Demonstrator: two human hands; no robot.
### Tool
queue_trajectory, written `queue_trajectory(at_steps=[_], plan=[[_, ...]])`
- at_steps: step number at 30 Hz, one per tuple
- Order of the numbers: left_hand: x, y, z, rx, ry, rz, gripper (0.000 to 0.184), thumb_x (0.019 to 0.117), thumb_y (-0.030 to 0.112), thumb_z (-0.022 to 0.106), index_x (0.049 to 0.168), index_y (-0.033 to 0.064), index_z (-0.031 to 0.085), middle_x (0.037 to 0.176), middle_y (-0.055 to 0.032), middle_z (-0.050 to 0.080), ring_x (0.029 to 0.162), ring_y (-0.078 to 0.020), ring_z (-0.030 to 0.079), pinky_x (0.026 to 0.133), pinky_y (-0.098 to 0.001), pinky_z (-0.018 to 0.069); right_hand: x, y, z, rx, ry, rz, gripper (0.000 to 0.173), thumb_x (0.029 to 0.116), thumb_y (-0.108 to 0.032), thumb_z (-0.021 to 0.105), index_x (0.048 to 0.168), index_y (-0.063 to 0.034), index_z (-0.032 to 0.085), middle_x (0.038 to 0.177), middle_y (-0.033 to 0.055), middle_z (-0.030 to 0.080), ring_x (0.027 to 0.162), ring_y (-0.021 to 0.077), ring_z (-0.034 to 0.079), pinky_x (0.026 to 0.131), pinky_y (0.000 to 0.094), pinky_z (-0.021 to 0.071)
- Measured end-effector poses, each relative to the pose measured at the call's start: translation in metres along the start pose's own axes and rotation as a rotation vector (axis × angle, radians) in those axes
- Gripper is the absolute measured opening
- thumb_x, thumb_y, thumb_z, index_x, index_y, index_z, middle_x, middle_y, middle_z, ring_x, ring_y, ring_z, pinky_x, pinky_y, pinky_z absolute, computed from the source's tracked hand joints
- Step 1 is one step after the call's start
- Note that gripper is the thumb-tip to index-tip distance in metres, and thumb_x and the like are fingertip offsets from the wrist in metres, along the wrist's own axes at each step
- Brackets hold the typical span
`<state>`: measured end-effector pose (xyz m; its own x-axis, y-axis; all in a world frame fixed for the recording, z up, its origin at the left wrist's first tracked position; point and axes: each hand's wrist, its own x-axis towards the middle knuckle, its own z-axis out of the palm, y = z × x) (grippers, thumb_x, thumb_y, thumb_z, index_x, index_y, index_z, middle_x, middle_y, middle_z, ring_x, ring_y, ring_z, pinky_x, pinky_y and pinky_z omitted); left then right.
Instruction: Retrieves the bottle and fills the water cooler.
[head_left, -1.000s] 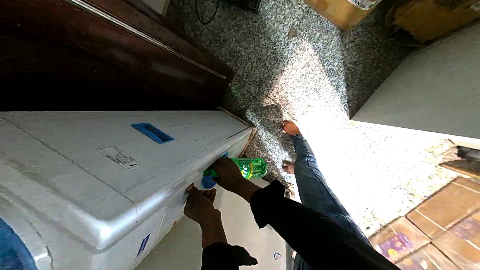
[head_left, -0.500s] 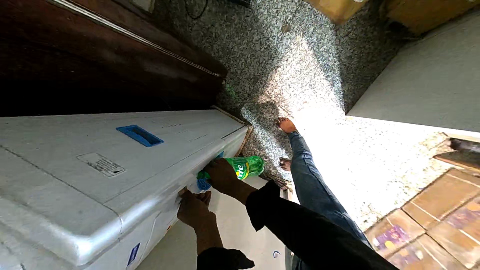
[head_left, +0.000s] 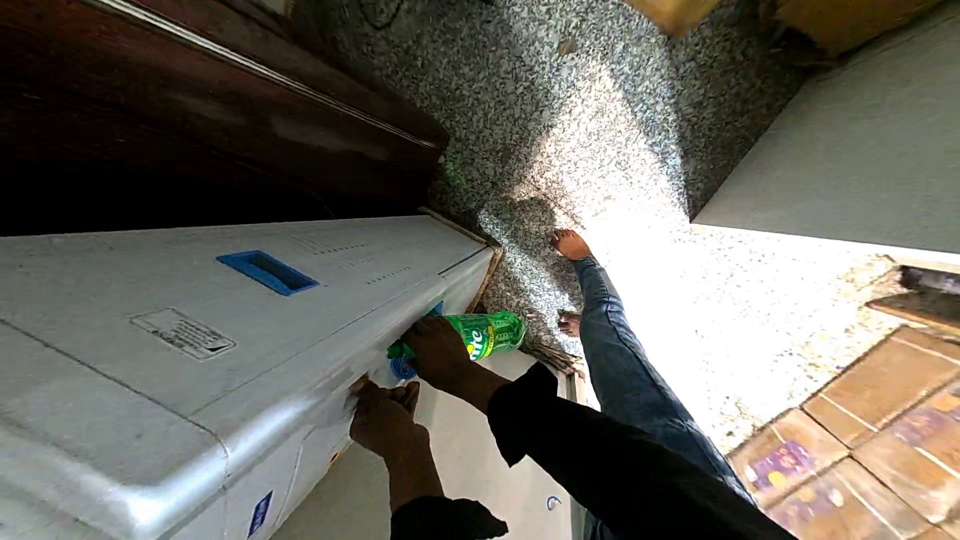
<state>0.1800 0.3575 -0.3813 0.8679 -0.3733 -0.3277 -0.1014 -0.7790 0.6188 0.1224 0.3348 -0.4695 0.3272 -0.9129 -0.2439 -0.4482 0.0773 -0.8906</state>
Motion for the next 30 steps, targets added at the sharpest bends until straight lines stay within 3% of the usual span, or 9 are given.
queue_trajectory(at_steps=[4, 10, 27, 30], plan=[[0.0, 0.0, 0.0, 0.003, -0.007, -0.008, 0.041, 0.1096, 0.041, 0.047, 0.104, 0.0011, 0.055, 0.077, -0.0063, 0.055, 0.063, -0.0188, 0.065, 0.065, -0.041, 0.0634, -0.008, -0.011, -0.017, -0.008, -0.022, 0.026, 0.04, 0.0909, -0.021, 0.079, 0.127, -0.007, 0.068, 0.127, 0.0145, 0.068, 0.124, 0.0322, 0.059, 0.112, 0.0484, 0.0431], [0.001, -0.002, 0.0, 0.012, -0.028, 0.0, 0.045, 0.1098, 0.044, 0.045, 0.109, -0.0001, 0.054, 0.078, -0.008, 0.055, 0.063, -0.0196, 0.065, 0.063, -0.0406, 0.0622, 0.004, -0.004, 0.0, 0.009, -0.057, 0.043, 0.036, 0.0929, -0.023, 0.075, 0.125, -0.007, 0.07, 0.126, 0.0154, 0.068, 0.122, 0.0326, 0.061, 0.111, 0.0507, 0.0427], [0.0, 0.001, 0.003, -0.042, 0.046, 0.01, 0.038, 0.108, 0.04, 0.051, 0.099, 0.0037, 0.054, 0.071, -0.0044, 0.052, 0.057, -0.0185, 0.063, 0.061, -0.0411, 0.0628, 0.004, 0.0, 0.007, 0.0, 0.006, 0.006, 0.036, 0.0914, -0.024, 0.077, 0.124, -0.0096, 0.071, 0.122, 0.0119, 0.07, 0.119, 0.03, 0.062, 0.111, 0.0481, 0.0432], [0.001, 0.001, 0.002, -0.026, 0.044, 0.008, 0.036, 0.1082, 0.039, 0.051, 0.099, 0.0038, 0.054, 0.072, -0.0049, 0.052, 0.057, -0.018, 0.062, 0.06, -0.0396, 0.0625, -0.008, -0.012, -0.019, 0.003, -0.012, 0.025, 0.037, 0.0907, -0.021, 0.079, 0.124, -0.0083, 0.07, 0.123, 0.0123, 0.069, 0.121, 0.0306, 0.061, 0.111, 0.0474, 0.0438]])
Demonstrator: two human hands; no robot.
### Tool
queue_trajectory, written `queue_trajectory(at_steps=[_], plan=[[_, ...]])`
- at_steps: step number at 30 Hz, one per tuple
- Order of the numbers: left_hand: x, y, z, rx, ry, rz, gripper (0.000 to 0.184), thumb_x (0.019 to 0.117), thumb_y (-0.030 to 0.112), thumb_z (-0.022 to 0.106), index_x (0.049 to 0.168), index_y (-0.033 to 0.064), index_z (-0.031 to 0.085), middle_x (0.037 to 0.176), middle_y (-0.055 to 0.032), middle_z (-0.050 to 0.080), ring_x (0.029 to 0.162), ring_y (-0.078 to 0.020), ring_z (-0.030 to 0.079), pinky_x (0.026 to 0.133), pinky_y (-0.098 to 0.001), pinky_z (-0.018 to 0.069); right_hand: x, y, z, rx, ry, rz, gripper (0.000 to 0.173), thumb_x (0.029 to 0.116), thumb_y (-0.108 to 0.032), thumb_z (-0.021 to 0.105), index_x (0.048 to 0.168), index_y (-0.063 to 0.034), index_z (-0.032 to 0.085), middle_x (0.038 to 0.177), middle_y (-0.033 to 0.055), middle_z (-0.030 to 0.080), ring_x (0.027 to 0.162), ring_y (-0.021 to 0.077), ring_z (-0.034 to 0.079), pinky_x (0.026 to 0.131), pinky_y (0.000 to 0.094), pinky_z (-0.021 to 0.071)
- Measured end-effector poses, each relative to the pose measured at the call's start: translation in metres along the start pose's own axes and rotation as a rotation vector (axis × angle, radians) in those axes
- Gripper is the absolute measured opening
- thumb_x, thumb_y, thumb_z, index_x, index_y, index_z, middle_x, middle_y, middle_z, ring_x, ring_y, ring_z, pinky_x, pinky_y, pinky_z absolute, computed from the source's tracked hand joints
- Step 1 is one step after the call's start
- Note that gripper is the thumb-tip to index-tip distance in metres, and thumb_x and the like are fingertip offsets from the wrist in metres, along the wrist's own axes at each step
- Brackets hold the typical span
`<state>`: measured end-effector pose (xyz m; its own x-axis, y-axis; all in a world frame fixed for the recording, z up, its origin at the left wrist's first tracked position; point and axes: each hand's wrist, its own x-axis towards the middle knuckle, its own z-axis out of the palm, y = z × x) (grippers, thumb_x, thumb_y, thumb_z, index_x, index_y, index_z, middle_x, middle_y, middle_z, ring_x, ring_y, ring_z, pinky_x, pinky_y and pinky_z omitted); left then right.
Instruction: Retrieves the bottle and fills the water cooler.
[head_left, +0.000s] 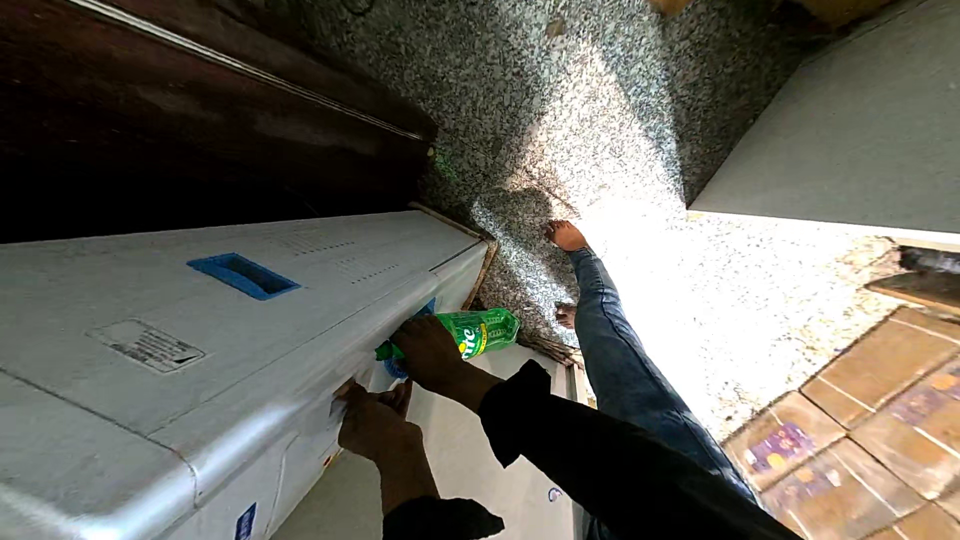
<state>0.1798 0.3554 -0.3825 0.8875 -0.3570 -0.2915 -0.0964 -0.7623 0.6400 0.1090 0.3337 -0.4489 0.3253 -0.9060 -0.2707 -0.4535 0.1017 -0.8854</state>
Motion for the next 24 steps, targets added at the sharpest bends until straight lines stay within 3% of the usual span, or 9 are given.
queue_trajectory(at_steps=[24], plan=[[0.0055, -0.0048, -0.002, 0.02, -0.013, 0.022, 0.038, 0.1086, 0.041, 0.05, 0.093, 0.0058, 0.053, 0.065, -0.0025, 0.049, 0.052, -0.0168, 0.059, 0.058, -0.0397, 0.0617, -0.0067, -0.0044, -0.0047, -0.052, 0.02, -0.016, 0.036, 0.0923, -0.025, 0.078, 0.124, -0.0089, 0.07, 0.125, 0.0127, 0.068, 0.123, 0.0309, 0.06, 0.111, 0.0472, 0.0439]])
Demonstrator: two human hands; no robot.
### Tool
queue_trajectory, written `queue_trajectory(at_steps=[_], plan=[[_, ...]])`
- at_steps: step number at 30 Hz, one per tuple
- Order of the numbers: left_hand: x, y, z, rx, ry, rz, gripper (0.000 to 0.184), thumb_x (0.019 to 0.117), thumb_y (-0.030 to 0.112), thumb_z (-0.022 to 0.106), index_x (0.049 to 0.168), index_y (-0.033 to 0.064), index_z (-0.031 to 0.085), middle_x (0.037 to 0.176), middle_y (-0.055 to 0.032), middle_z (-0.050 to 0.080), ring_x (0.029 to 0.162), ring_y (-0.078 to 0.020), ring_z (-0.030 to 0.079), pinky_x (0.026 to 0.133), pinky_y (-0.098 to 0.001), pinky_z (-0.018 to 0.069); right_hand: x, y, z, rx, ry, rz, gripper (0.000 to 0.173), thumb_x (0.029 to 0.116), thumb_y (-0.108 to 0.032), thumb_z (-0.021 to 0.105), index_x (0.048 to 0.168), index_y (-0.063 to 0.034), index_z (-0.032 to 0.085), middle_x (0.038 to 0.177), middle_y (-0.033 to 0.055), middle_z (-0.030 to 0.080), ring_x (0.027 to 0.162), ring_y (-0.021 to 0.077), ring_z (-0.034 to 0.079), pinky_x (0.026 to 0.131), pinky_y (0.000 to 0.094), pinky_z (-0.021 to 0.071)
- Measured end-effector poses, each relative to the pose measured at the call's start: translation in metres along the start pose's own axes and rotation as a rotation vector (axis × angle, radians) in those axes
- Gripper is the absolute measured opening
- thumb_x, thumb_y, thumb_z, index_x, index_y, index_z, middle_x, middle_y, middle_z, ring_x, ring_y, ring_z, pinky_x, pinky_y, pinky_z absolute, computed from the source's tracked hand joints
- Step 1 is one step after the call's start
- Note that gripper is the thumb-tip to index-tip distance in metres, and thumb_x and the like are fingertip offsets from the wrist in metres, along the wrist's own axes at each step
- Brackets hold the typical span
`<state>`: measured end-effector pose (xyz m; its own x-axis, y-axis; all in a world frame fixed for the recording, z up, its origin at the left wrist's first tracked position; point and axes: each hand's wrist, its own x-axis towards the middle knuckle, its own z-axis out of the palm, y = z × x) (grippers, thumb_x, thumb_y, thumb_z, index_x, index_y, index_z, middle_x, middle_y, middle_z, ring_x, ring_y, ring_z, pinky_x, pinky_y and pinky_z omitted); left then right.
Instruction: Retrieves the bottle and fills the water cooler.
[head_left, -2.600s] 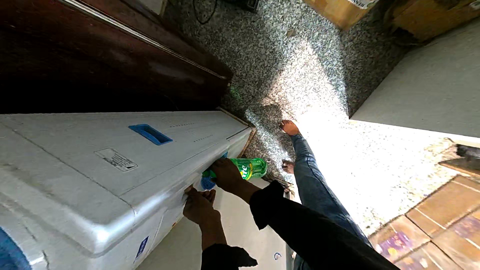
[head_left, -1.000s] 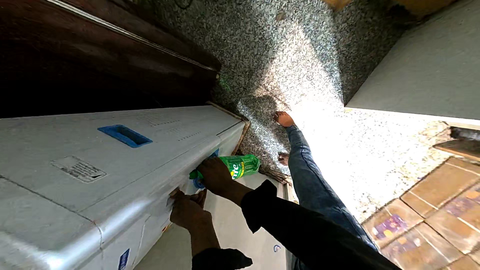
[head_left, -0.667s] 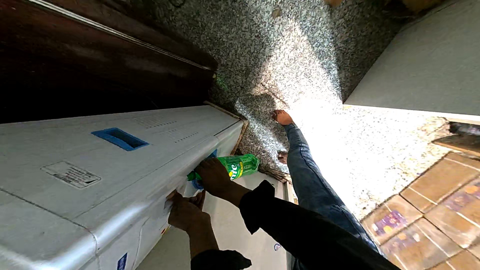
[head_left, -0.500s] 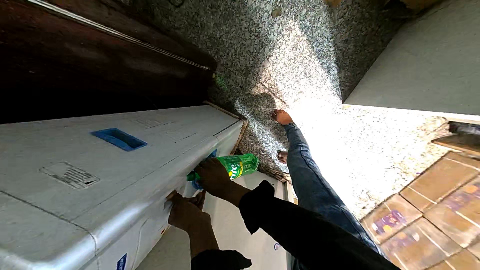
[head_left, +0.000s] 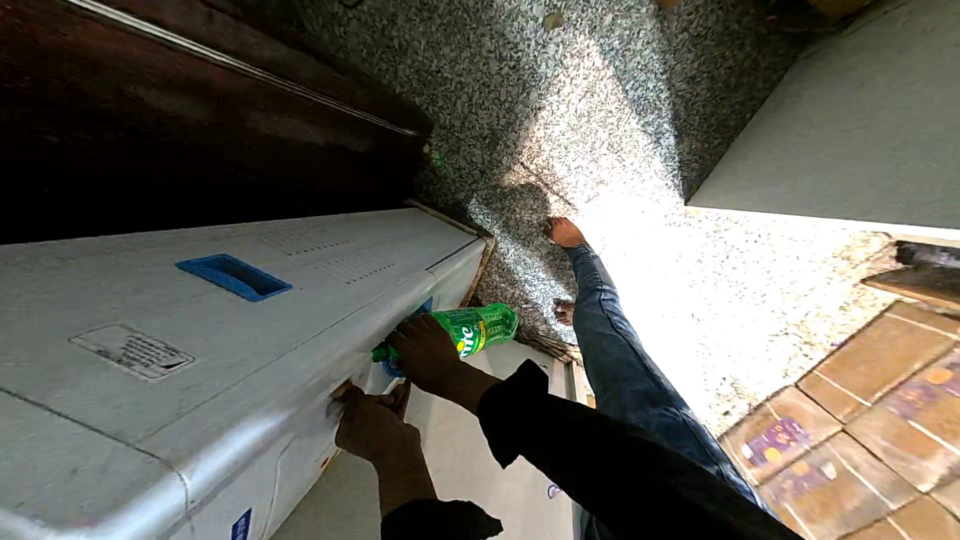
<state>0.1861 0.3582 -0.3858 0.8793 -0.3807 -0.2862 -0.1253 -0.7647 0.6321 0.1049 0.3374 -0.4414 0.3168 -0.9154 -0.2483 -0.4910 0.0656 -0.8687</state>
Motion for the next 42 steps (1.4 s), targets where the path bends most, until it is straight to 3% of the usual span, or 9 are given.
queue_trajectory(at_steps=[12, 15, 21, 26, 32, 39, 42], plan=[[-0.003, 0.002, 0.002, 0.016, 0.001, 0.002, 0.04, 0.1092, 0.042, 0.048, 0.094, 0.0057, 0.054, 0.065, -0.0031, 0.049, 0.052, -0.0174, 0.059, 0.057, -0.0397, 0.0615, 0.001, 0.001, 0.001, -0.003, 0.004, -0.002, 0.034, 0.0911, -0.024, 0.079, 0.121, -0.0095, 0.071, 0.121, 0.0122, 0.068, 0.12, 0.0303, 0.06, 0.108, 0.0468, 0.0455], [-0.006, 0.004, 0.002, 0.022, -0.006, -0.002, 0.042, 0.1087, 0.044, 0.048, 0.096, 0.0047, 0.054, 0.068, -0.0035, 0.049, 0.055, -0.0172, 0.059, 0.058, -0.0394, 0.0604, 0.0, 0.0, -0.001, 0.016, -0.012, 0.003, 0.033, 0.0923, -0.021, 0.077, 0.122, -0.0083, 0.071, 0.125, 0.014, 0.068, 0.125, 0.0318, 0.059, 0.113, 0.048, 0.0431], [-0.002, 0.003, 0.002, 0.011, -0.006, -0.016, 0.04, 0.1089, 0.043, 0.048, 0.1, 0.0046, 0.054, 0.07, -0.0042, 0.049, 0.055, -0.0182, 0.059, 0.059, -0.0414, 0.0615, 0.018, 0.015, 0.033, 0.064, 0.003, 0.001, 0.035, 0.0921, -0.021, 0.075, 0.125, -0.0098, 0.071, 0.127, 0.0138, 0.068, 0.126, 0.0319, 0.06, 0.115, 0.0495, 0.0403], [-0.003, 0.003, 0.001, 0.036, -0.006, -0.002, 0.04, 0.1087, 0.043, 0.048, 0.095, 0.0054, 0.053, 0.069, -0.0035, 0.049, 0.054, -0.0172, 0.059, 0.057, -0.0395, 0.0605, -0.003, -0.002, -0.008, 0.04, -0.01, 0.01, 0.034, 0.0913, -0.02, 0.078, 0.123, -0.0087, 0.071, 0.123, 0.0131, 0.068, 0.124, 0.0313, 0.059, 0.112, 0.0468, 0.0433], [-0.004, 0.004, 0.002, 0.008, -0.003, -0.021, 0.037, 0.1094, 0.04, 0.048, 0.095, 0.0064, 0.052, 0.068, -0.0034, 0.048, 0.053, -0.0173, 0.058, 0.057, -0.0395, 0.0611, 0.018, 0.013, 0.033, 0.035, 0.01, -0.001, 0.033, 0.0914, -0.024, 0.077, 0.121, -0.0107, 0.072, 0.121, 0.0129, 0.07, 0.121, 0.0309, 0.061, 0.112, 0.0474, 0.0422], [-0.005, 0.005, 0.002, 0.015, -0.017, -0.043, 0.039, 0.1092, 0.043, 0.047, 0.094, 0.0071, 0.051, 0.068, -0.0032, 0.049, 0.054, -0.0182, 0.06, 0.057, -0.0409, 0.0614, -0.004, -0.011, -0.022, 0.05, -0.115, 0.051, 0.035, 0.0941, -0.02, 0.075, 0.126, -0.0082, 0.069, 0.129, 0.0141, 0.066, 0.129, 0.0324, 0.056, 0.115, 0.0468, 0.0393], [-0.004, 0.004, 0.0, 0.014, -0.023, -0.042, 0.039, 0.1092, 0.043, 0.047, 0.098, 0.0066, 0.051, 0.071, -0.004, 0.049, 0.055, -0.0193, 0.061, 0.058, -0.042, 0.0617, 0.01, 0.0, 0.008, 0.07, -0.101, 0.049, 0.034, 0.0949, -0.022, 0.073, 0.127, -0.0098, 0.069, 0.13, 0.014, 0.066, 0.129, 0.0321, 0.056, 0.117, 0.0482, 0.0374]])
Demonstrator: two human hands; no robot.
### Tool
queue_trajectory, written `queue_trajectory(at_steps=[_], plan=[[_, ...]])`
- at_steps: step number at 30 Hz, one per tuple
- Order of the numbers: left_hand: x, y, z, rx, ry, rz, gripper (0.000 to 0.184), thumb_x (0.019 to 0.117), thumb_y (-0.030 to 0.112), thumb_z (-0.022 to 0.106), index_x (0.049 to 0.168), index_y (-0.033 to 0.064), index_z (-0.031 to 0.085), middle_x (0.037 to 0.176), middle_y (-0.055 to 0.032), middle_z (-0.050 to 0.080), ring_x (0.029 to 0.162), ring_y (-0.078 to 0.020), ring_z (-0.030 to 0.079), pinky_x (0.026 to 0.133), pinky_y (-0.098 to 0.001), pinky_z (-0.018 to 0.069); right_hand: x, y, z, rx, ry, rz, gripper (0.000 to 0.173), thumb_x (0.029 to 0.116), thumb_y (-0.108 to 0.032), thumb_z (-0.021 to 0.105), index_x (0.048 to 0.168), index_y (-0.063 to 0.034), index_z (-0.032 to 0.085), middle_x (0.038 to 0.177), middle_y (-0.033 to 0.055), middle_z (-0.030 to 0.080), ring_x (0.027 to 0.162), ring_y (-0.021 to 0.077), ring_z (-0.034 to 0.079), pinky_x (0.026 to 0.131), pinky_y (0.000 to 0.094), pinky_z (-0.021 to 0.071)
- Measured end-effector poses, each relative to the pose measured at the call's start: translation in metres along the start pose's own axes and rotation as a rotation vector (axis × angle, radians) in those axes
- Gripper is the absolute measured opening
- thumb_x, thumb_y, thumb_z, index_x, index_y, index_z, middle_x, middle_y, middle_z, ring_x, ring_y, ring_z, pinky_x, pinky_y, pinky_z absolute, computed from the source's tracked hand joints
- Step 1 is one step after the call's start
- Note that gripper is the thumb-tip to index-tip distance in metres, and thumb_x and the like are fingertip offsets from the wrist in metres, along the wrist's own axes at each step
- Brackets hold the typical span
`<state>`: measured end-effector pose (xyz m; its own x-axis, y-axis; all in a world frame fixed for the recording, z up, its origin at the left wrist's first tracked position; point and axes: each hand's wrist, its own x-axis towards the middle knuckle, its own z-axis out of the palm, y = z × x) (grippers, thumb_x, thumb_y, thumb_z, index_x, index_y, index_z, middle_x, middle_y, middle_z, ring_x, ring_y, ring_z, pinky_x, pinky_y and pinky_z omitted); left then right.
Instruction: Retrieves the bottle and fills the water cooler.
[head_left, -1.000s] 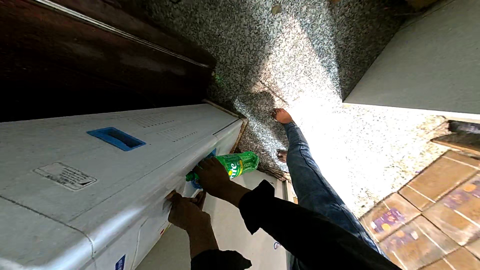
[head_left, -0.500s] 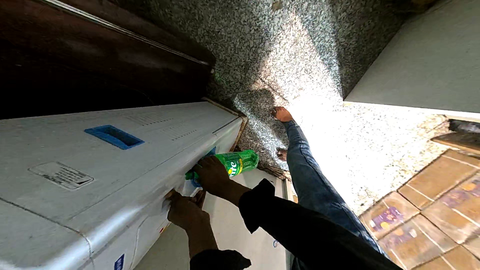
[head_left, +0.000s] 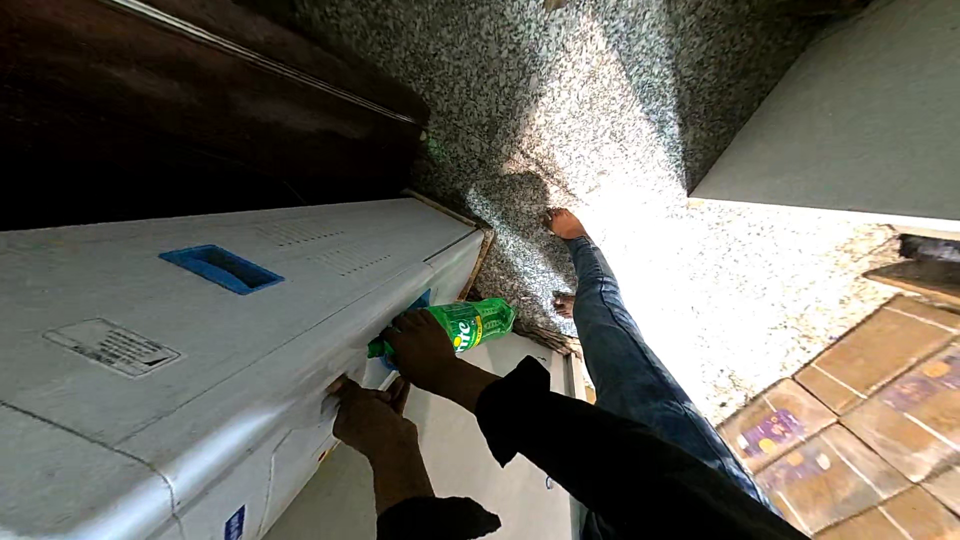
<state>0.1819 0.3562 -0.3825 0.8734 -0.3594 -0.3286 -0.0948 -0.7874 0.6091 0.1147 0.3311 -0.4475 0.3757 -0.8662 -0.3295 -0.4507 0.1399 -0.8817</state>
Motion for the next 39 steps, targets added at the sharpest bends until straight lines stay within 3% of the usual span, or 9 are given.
queue_trajectory(at_steps=[5, 14, 19, 22, 29, 33, 39], plan=[[0.001, -0.001, 0.0, 0.011, 0.001, 0.003, 0.039, 0.1089, 0.043, 0.048, 0.106, 0.0039, 0.054, 0.077, -0.0071, 0.051, 0.061, -0.0209, 0.062, 0.061, -0.0431, 0.0611, 0.011, 0.007, 0.018, -0.004, 0.027, -0.002, 0.036, 0.0928, -0.024, 0.075, 0.126, -0.0106, 0.07, 0.129, 0.0139, 0.067, 0.125, 0.0319, 0.059, 0.113, 0.0498, 0.0411], [-0.002, 0.002, 0.0, 0.006, 0.0, -0.004, 0.041, 0.1091, 0.045, 0.046, 0.099, 0.0055, 0.052, 0.072, -0.0051, 0.049, 0.057, -0.0199, 0.061, 0.059, -0.0427, 0.0616, 0.009, 0.006, 0.018, -0.005, 0.059, -0.007, 0.032, 0.0934, -0.023, 0.074, 0.122, -0.0091, 0.071, 0.125, 0.0134, 0.068, 0.123, 0.0312, 0.06, 0.112, 0.0482, 0.0411], [-0.002, 0.003, 0.0, -0.002, 0.001, -0.006, 0.037, 0.1094, 0.041, 0.047, 0.106, 0.0049, 0.052, 0.077, -0.0064, 0.05, 0.06, -0.0208, 0.062, 0.061, -0.0436, 0.0617, 0.01, 0.006, 0.021, -0.018, 0.078, -0.011, 0.034, 0.0933, -0.024, 0.074, 0.125, -0.0105, 0.071, 0.125, 0.0125, 0.068, 0.123, 0.0305, 0.06, 0.113, 0.0473, 0.041], [-0.002, 0.002, 0.0, 0.001, -0.002, 0.005, 0.04, 0.1091, 0.044, 0.047, 0.101, 0.0047, 0.052, 0.076, -0.0065, 0.05, 0.061, -0.0213, 0.062, 0.062, -0.0444, 0.0614, 0.009, 0.004, 0.013, 0.018, 0.02, 0.013, 0.035, 0.0951, -0.021, 0.072, 0.128, -0.0092, 0.07, 0.13, 0.0144, 0.067, 0.128, 0.0319, 0.057, 0.116, 0.0484, 0.0377], [-0.003, 0.004, -0.001, 0.014, -0.034, 0.007, 0.04, 0.1101, 0.043, 0.044, 0.092, 0.0079, 0.049, 0.07, -0.0039, 0.048, 0.056, -0.0194, 0.06, 0.061, -0.0426, 0.0615, 0.009, 0.004, 0.02, -0.008, 0.075, 0.006, 0.032, 0.094, -0.023, 0.073, 0.124, -0.0104, 0.071, 0.126, 0.0125, 0.068, 0.124, 0.0305, 0.06, 0.114, 0.0472, 0.0402], [-0.001, 0.002, -0.002, 0.022, -0.048, 0.001, 0.038, 0.1105, 0.041, 0.043, 0.107, 0.004, 0.053, 0.078, -0.0064, 0.051, 0.062, -0.0206, 0.061, 0.063, -0.0435, 0.0611, 0.008, 0.006, 0.02, 0.035, 0.116, -0.013, 0.031, 0.0919, -0.02, 0.075, 0.121, -0.0093, 0.072, 0.124, 0.0153, 0.069, 0.121, 0.0333, 0.061, 0.112, 0.0499, 0.0428], [-0.002, 0.003, -0.001, 0.012, -0.04, 0.001, 0.037, 0.1102, 0.042, 0.044, 0.096, 0.008, 0.05, 0.071, -0.0035, 0.047, 0.056, -0.0184, 0.058, 0.059, -0.0418, 0.0606, 0.008, 0.005, 0.021, 0.021, 0.093, -0.004, 0.033, 0.0933, -0.021, 0.074, 0.124, -0.0085, 0.071, 0.125, 0.0159, 0.068, 0.123, 0.0334, 0.06, 0.113, 0.0508, 0.0414]])
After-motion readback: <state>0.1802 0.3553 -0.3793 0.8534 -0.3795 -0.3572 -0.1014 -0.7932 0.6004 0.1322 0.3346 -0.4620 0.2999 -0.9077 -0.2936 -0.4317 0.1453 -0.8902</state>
